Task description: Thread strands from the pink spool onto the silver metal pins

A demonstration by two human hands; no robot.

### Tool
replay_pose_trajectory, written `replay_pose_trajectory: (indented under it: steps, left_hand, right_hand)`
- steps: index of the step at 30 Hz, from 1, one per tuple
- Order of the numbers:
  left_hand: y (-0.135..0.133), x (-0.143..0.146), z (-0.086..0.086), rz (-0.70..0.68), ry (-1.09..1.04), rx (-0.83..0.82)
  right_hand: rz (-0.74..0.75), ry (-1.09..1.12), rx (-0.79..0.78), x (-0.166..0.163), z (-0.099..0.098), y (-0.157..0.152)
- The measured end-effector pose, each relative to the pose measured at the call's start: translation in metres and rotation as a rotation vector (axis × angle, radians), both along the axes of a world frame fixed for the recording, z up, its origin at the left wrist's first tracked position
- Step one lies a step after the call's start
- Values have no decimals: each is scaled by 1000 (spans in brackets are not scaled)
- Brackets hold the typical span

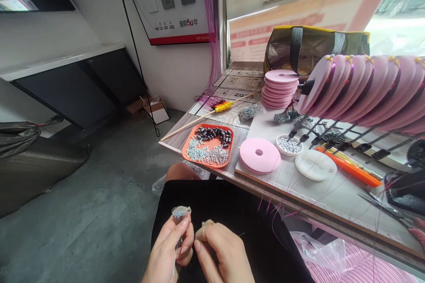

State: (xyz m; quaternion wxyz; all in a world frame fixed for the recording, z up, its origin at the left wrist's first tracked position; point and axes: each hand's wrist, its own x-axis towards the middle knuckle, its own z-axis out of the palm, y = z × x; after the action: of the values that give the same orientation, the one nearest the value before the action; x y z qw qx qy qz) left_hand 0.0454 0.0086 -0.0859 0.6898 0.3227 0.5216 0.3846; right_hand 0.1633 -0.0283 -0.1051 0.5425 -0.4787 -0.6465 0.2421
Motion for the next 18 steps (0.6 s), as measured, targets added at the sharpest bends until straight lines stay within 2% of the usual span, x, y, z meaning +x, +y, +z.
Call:
replay_pose_trajectory:
  steps: [11,15,18]
  left_hand:
    - [3,-3,3,-65,-198,-124]
    - [2,-4,3,-84,-168,-117]
    - [1,-4,1,-94,-73,-45]
  right_hand:
    - [-2,-3,-8,-1,-7,-2]
    - [-20,19,-8,-1,-9,0]
    - [-67,38,-8,0,-11,1]
